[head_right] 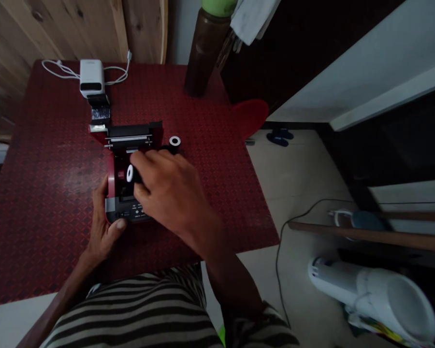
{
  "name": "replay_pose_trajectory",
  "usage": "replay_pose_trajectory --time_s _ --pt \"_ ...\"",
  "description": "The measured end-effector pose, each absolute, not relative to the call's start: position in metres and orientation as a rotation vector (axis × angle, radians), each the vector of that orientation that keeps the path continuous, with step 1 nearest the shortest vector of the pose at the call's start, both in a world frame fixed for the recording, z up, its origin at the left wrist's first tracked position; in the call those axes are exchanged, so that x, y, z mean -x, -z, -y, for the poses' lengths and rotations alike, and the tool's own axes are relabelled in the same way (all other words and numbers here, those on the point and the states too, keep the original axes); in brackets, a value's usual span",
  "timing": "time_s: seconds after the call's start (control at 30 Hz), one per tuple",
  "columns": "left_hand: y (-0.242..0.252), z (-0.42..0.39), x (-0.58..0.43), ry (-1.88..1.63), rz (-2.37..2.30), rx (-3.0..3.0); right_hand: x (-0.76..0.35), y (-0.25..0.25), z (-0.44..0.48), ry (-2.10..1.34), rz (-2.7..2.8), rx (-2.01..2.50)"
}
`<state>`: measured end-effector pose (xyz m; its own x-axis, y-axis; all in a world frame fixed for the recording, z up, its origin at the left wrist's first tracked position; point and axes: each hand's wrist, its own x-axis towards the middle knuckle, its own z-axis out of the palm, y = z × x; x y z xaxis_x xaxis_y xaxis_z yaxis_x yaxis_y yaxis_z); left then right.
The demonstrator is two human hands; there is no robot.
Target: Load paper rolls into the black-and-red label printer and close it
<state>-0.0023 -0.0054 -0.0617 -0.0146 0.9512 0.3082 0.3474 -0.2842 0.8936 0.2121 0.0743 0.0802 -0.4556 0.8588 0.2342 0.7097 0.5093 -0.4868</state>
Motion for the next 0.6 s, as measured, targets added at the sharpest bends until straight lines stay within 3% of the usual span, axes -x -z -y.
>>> replay_pose_trajectory --time_s 0.13,0.27,0.4,0.6 --pt "0.060 0.007 0.006 -1.263 -1.347 -1.744 -0.273 -0.059 -0.058 -0.640 1.805 1.202" --pt "0.060 0.006 0.007 -1.256 -1.369 -1.734 -0.303 0.002 -0.049 -0.794 1.378 1.330" --pt "0.059 0.004 0.006 -1.279 -1.394 -1.655 -0.296 0.050 -0.042 -0.914 1.373 1.424" --pt "0.057 0.005 0.004 -1.299 -1.434 -1.665 -0.288 0.058 -0.036 -0.928 1.518 1.451"
